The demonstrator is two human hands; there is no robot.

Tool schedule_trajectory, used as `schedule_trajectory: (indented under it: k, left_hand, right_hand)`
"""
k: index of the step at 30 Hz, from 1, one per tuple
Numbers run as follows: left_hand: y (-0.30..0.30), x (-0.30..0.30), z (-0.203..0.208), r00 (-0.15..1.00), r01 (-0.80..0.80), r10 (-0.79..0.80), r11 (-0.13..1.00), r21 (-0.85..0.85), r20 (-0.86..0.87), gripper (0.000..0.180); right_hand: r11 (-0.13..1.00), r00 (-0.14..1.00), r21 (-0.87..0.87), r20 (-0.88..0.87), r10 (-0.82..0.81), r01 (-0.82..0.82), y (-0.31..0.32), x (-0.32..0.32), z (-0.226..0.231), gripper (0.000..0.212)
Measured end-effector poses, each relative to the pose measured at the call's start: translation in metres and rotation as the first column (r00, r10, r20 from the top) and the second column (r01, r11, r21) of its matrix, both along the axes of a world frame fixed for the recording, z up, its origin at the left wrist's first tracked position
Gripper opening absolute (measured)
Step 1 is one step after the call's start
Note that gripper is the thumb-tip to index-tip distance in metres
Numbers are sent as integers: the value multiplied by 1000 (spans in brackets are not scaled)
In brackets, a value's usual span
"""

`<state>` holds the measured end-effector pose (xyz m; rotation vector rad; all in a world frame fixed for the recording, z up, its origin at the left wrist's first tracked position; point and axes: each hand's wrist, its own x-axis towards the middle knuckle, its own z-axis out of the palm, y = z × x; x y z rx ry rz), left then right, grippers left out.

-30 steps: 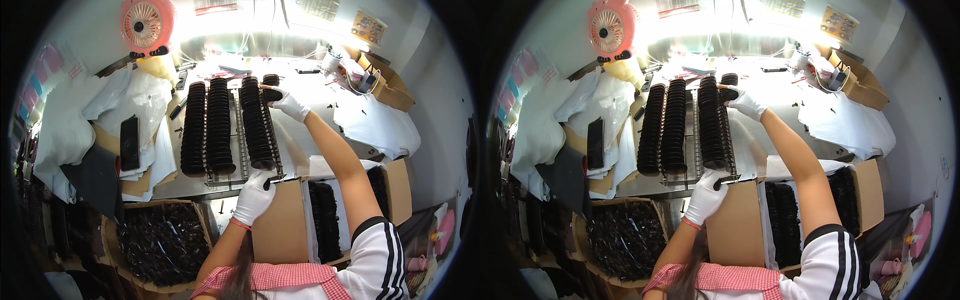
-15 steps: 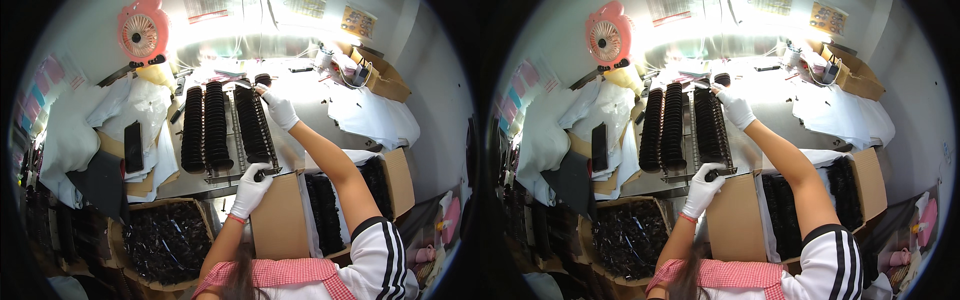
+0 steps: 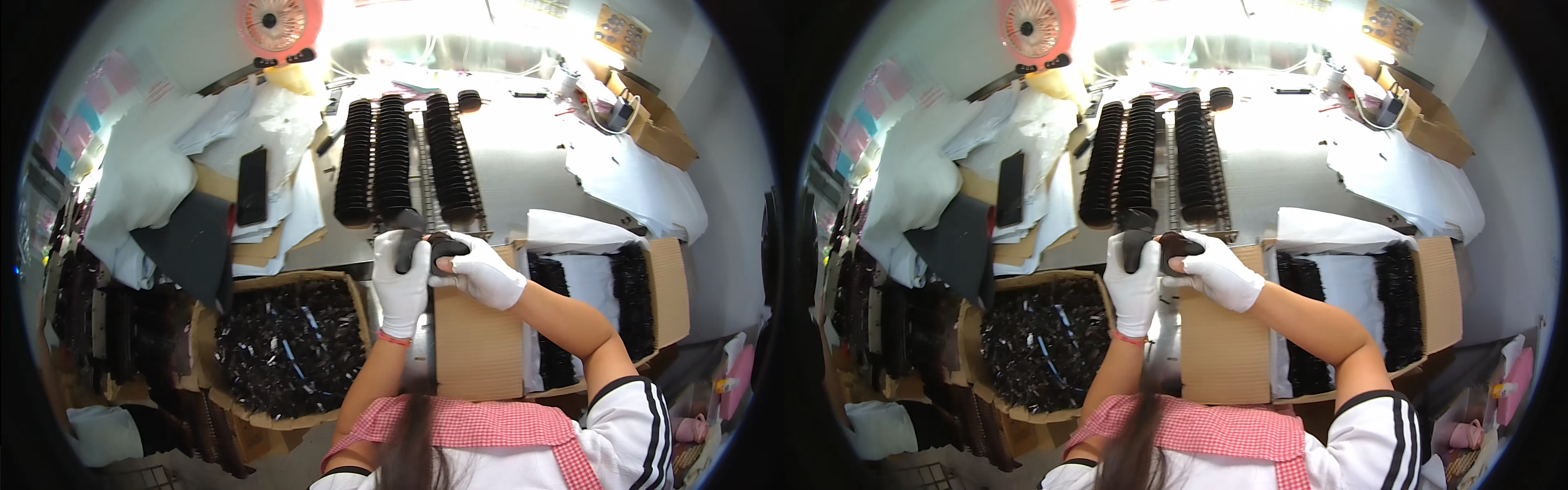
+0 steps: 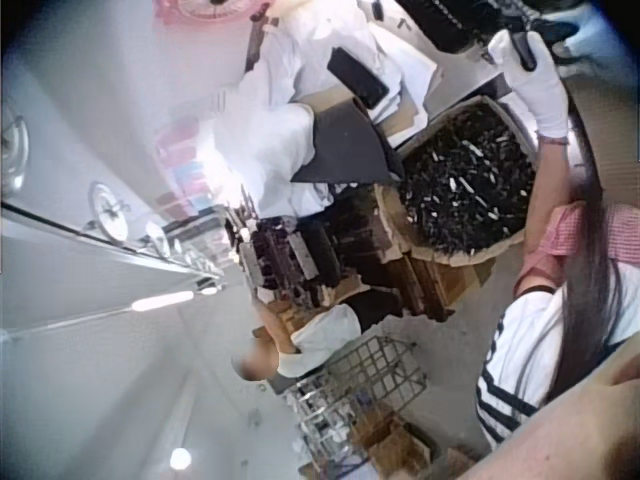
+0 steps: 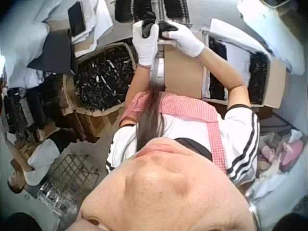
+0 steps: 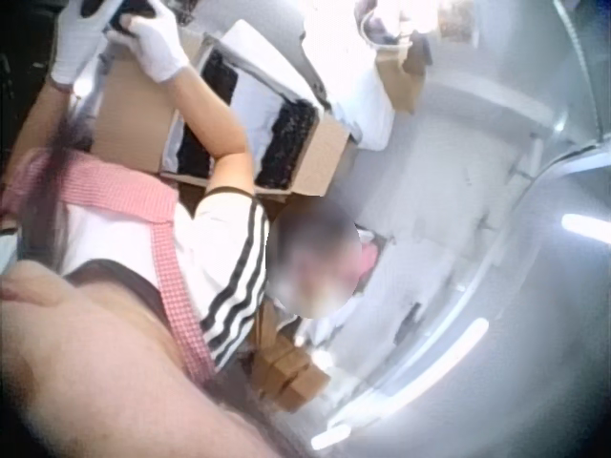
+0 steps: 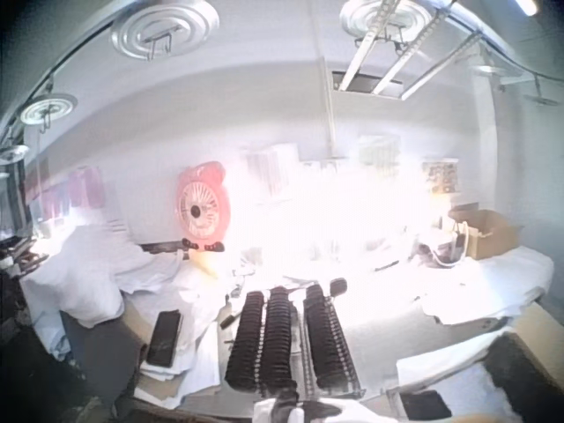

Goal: The person assembles black hair accessories by inserting them into a metal rack. They repeatedly pick up the accessories from a box, place them into the rack slots, and occasionally move the rack to a nearby shelf.

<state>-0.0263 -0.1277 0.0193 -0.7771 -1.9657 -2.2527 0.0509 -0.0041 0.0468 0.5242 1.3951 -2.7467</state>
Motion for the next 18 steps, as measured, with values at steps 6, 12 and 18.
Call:
schedule_trajectory:
  k: [6,12,18]
  left_hand:
    - [-51,-18,-23,739,-385,174,902,-197,-650,44]
    - [-104,-110,-36,618,-698,210,590,-406,-757,31]
    - [-108,-104,-54,835,-508,205,644,-573,-510,56]
  right_hand:
    - [456,976,873,-213,36,174,-45,-18,-28,37]
    - [202,921,930,-344,182,307,-48,-14,-29,41]
    - [238,946,944,-275,173,230,-40,-3,-18,43]
